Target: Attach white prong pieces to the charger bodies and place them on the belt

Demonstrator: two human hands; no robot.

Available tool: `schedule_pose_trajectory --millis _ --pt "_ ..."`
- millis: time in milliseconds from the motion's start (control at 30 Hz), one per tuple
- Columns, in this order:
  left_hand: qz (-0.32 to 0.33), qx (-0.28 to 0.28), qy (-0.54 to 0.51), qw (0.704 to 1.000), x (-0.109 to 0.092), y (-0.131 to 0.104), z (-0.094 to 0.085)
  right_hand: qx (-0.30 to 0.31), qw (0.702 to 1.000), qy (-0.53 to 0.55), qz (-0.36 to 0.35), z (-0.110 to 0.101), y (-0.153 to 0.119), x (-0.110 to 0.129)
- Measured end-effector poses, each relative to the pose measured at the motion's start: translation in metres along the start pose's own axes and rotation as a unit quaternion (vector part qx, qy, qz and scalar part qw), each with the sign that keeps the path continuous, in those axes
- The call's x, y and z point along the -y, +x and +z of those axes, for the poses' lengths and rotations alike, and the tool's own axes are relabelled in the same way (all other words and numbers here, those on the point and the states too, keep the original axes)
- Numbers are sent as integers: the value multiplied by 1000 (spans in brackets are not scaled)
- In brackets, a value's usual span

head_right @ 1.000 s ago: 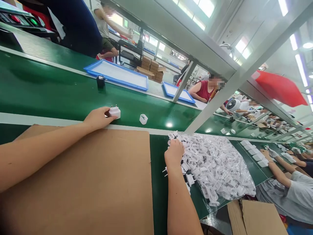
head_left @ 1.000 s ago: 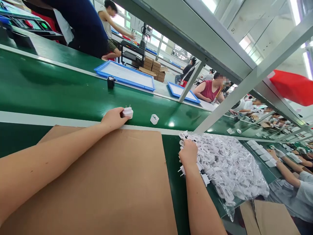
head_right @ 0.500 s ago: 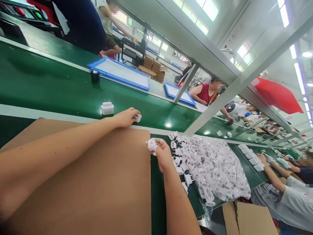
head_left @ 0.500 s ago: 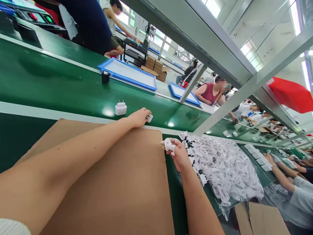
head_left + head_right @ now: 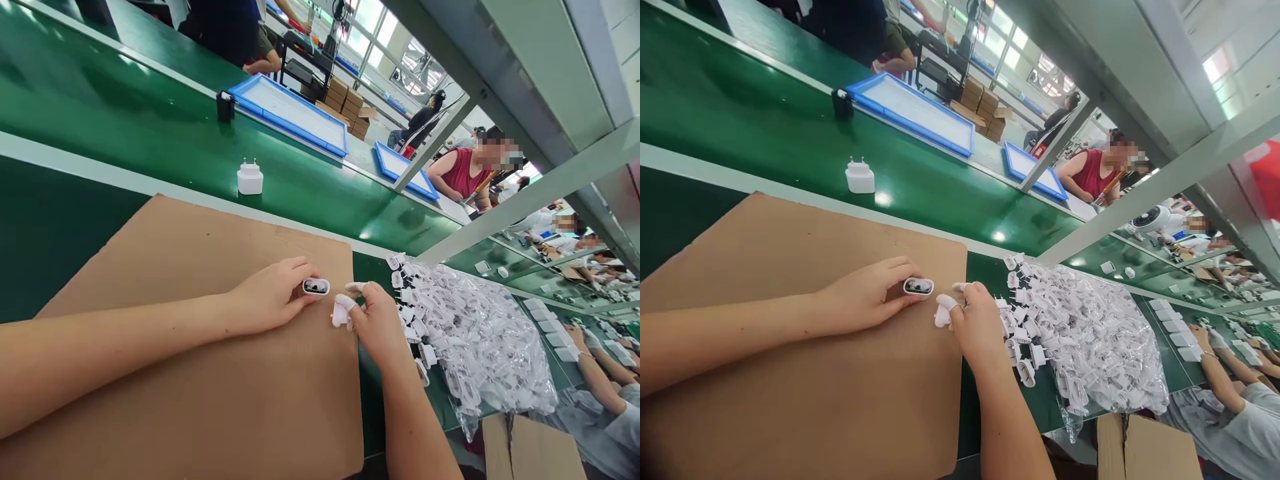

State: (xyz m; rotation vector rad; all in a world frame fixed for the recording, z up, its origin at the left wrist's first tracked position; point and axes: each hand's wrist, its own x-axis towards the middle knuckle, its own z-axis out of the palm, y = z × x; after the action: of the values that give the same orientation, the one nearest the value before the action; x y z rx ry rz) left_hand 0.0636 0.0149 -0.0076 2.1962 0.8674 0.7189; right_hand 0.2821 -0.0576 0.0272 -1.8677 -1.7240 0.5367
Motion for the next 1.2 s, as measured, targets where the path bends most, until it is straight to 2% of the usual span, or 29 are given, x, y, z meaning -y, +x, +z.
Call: schedule_pose_trajectory --millis 167,367,467,600,667,767,833,1067,1200 --pt "-56 -24 -90 994 8 -2 5 33 999 22 7 -2 -3 0" --pt "-39 -8 -88 995 12 -1 3 119 992 45 -26 -9 -5 2" --pt "-32 -12 -86 996 12 -2 3 84 995 51 -30 -9 -3 2" --pt "10 -3 -80 997 14 -3 7 -80 990 103 -44 -4 -1 5" --pt "23 2 -75 997 15 -3 10 -118 985 96 -87 3 -2 9" --pt "24 9 -75 997 17 -3 11 -95 979 43 -172 14 -2 14" --pt "23 11 -77 997 18 -2 11 -75 976 14 -205 19 -1 14" --pt "25 6 -73 997 21 -2 13 -96 963 -73 -242 19 -1 14" --pt "25 9 -66 997 22 -1 13 -80 958 -100 -258 22 0 17"
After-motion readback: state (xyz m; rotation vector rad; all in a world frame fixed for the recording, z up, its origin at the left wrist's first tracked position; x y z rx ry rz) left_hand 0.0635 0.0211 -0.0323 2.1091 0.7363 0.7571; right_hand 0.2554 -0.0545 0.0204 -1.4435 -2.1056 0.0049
